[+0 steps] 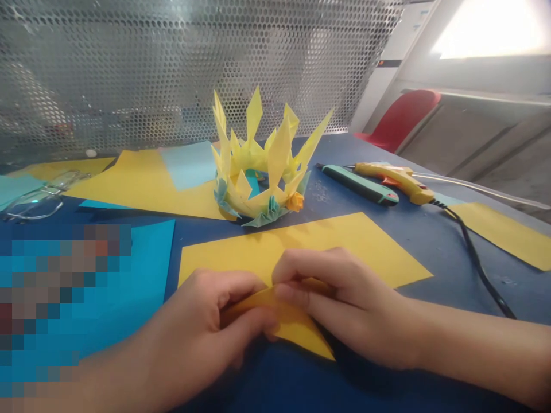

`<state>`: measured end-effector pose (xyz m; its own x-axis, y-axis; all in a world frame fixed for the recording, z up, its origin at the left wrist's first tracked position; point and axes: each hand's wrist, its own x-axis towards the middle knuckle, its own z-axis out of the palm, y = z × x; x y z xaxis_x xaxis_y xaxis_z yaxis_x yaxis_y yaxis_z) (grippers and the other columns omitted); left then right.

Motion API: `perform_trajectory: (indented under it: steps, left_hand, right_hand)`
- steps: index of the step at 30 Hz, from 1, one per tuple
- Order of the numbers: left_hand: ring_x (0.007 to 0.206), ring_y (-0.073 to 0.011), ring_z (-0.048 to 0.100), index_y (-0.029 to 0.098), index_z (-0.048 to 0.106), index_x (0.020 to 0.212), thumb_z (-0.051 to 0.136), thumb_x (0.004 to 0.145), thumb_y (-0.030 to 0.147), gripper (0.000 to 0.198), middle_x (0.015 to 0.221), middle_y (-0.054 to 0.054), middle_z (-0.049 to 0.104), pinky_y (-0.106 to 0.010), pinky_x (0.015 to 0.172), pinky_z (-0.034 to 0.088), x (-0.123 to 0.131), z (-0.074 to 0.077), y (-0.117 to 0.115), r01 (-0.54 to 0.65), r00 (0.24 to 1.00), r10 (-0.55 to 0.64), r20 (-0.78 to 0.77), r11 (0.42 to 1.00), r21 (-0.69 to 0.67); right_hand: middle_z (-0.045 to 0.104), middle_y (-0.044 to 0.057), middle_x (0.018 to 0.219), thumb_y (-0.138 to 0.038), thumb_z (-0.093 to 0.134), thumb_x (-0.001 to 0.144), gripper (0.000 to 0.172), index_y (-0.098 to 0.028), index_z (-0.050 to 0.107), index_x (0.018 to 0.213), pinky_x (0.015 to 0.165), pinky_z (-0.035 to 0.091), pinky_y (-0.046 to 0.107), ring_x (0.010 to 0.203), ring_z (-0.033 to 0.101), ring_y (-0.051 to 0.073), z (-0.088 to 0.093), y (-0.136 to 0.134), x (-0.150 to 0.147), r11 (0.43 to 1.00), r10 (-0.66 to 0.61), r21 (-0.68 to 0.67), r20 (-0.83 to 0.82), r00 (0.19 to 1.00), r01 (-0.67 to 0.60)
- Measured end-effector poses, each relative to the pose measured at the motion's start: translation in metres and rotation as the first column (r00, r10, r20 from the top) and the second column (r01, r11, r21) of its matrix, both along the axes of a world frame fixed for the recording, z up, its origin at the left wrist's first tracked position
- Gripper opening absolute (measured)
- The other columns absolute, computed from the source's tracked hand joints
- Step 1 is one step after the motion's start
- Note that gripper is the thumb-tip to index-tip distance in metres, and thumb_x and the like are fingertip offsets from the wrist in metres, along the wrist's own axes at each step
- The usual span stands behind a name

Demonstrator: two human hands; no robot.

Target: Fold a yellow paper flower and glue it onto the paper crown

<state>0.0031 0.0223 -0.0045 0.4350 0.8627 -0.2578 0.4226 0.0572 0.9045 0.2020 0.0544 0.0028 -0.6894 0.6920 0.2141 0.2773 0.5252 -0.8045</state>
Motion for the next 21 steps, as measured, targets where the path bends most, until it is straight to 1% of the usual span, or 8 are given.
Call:
perform_trajectory:
  steps: [4,7,9,11,13,17,19,21]
  left_hand:
    - [0.043,-0.0077,0.047,0.020,0.064,0.065,0.061,0.085,0.037,0.026,0.048,0.008,0.050,-0.016,0.044,0.034,0.0007,0.0003,0.0030,-0.008,1.000,0.009,0.017,0.999,-0.039]
    - [0.043,-0.0074,0.050,0.020,0.068,0.064,0.065,0.083,0.036,0.025,0.047,0.007,0.054,-0.016,0.045,0.037,-0.0005,0.0000,0.0030,-0.026,0.999,0.027,0.025,0.998,-0.051]
    - [0.044,-0.0072,0.052,0.020,0.068,0.064,0.067,0.082,0.033,0.022,0.048,0.007,0.056,-0.015,0.045,0.038,-0.0014,-0.0007,0.0021,-0.037,0.998,0.039,0.045,0.998,-0.045]
    - [0.045,-0.0066,0.054,0.020,0.068,0.066,0.067,0.083,0.029,0.019,0.054,0.006,0.061,-0.014,0.045,0.040,-0.0021,-0.0016,0.0012,-0.060,0.995,0.061,0.076,0.998,-0.025]
    - [0.045,-0.0064,0.055,0.020,0.066,0.067,0.066,0.083,0.026,0.017,0.056,0.006,0.063,-0.013,0.045,0.041,-0.0023,-0.0024,0.0008,-0.104,0.985,0.106,0.136,0.994,-0.023]
    - [0.043,-0.0060,0.053,0.020,0.065,0.072,0.066,0.084,0.030,0.015,0.057,0.005,0.064,-0.014,0.043,0.042,-0.0009,-0.0015,0.0003,-0.151,0.958,0.178,0.223,0.980,-0.133]
    - [0.039,-0.0054,0.050,0.020,0.065,0.078,0.066,0.084,0.035,0.016,0.057,0.005,0.065,-0.014,0.040,0.037,0.0003,0.0003,-0.0016,-0.148,0.963,0.180,0.203,0.975,-0.165]
    - [0.035,-0.0057,0.044,0.021,0.065,0.080,0.062,0.086,0.041,0.021,0.049,0.006,0.060,-0.014,0.037,0.031,0.0010,0.0023,-0.0046,-0.167,0.971,0.188,0.146,0.975,-0.144]
  right_hand:
    - [0.049,-0.007,0.060,-0.013,0.051,0.093,0.021,-0.019,0.049,0.073,0.047,0.034,0.013,0.052,0.039,0.005,-0.0040,-0.0007,0.0000,0.999,-0.035,0.007,-0.030,0.999,0.035]
    - [0.053,-0.007,0.059,-0.016,0.051,0.095,0.019,-0.020,0.047,0.077,0.046,0.034,0.013,0.049,0.042,0.005,-0.0047,-0.0018,0.0001,1.000,-0.023,-0.007,-0.041,0.999,0.023]
    - [0.056,-0.006,0.058,-0.019,0.051,0.096,0.018,-0.020,0.048,0.078,0.046,0.034,0.014,0.048,0.044,0.005,-0.0037,-0.0021,-0.0001,0.999,-0.011,-0.052,-0.042,0.999,0.009]
    - [0.059,-0.005,0.059,-0.023,0.050,0.097,0.016,-0.021,0.049,0.081,0.044,0.034,0.016,0.047,0.045,0.006,-0.0021,-0.0023,-0.0003,0.990,0.005,-0.140,-0.053,0.999,-0.013]
    - [0.056,-0.005,0.058,-0.026,0.053,0.095,0.014,-0.021,0.049,0.083,0.042,0.032,0.017,0.046,0.042,0.007,-0.0008,-0.0024,-0.0004,0.979,0.007,-0.203,-0.053,0.999,-0.018]
    - [0.044,-0.009,0.052,-0.027,0.058,0.091,0.016,-0.021,0.050,0.079,0.041,0.028,0.018,0.044,0.035,0.007,-0.0003,-0.0023,-0.0007,0.979,-0.053,-0.197,-0.024,0.998,0.047]
    - [0.043,-0.009,0.049,-0.027,0.057,0.092,0.019,-0.020,0.050,0.076,0.040,0.027,0.017,0.042,0.034,0.006,-0.0003,-0.0020,-0.0013,0.972,-0.088,-0.223,-0.042,0.995,0.077]
    - [0.041,-0.010,0.047,-0.028,0.060,0.091,0.024,-0.020,0.050,0.072,0.038,0.026,0.017,0.040,0.033,0.005,0.0001,-0.0020,-0.0024,0.963,-0.123,-0.252,-0.076,0.990,0.100]
